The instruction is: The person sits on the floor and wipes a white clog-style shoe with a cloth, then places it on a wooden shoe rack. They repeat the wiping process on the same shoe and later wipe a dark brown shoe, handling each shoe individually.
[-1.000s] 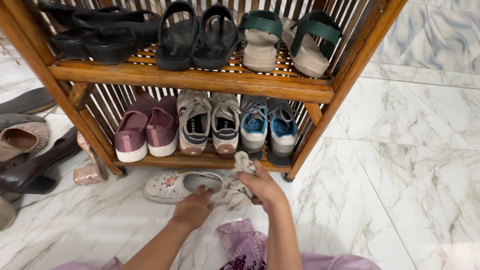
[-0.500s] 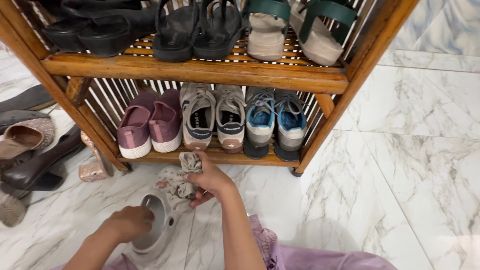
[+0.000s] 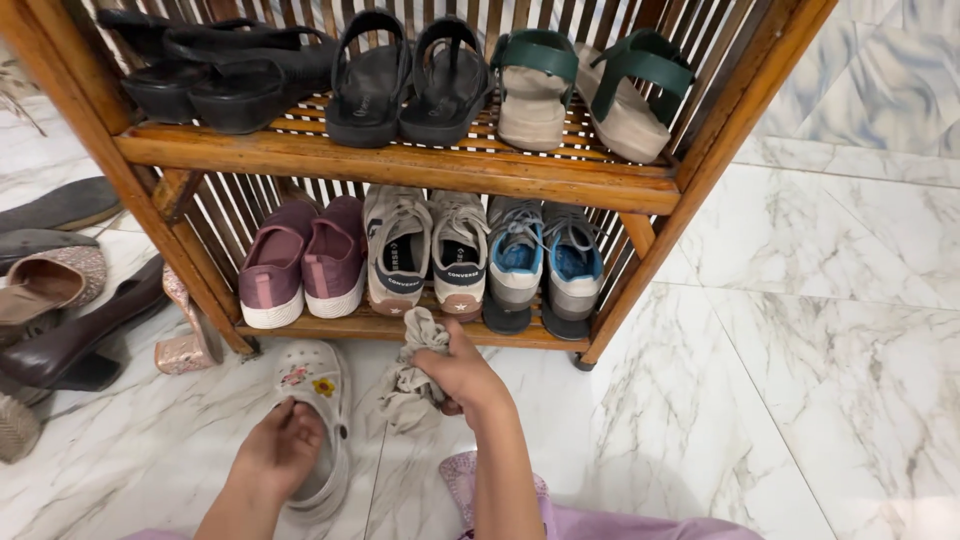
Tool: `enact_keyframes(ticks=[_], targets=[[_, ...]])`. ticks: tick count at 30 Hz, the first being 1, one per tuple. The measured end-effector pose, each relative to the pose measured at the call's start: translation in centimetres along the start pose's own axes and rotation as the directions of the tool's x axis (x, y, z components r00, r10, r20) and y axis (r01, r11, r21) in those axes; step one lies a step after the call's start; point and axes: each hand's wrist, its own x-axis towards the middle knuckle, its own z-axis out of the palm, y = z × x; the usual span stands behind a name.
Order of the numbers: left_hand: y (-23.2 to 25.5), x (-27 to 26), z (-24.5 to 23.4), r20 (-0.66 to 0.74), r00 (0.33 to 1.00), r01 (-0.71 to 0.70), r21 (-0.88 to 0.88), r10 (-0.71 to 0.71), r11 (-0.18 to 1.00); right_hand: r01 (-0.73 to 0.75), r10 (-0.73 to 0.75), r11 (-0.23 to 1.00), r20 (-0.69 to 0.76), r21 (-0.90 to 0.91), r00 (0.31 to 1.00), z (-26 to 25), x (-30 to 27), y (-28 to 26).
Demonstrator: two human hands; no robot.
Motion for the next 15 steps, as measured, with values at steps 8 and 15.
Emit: enact_keyframes(ticks=[8, 15], targets=[[0.1, -13.9, 10.9, -0.256, 0.967, 0.01, 0.072, 0.009, 0.997, 0.013, -0.011, 0.998, -0.031, 0.064, 0.999, -0.6, -1.8, 0.2], [0.6, -15.8, 10.2, 0.489, 0.854, 0.178, 0.043, -0.177, 0.983, -0.034, 0.039, 0.996, -0.071, 0.078, 0.997, -1.6, -2.9, 0.2]])
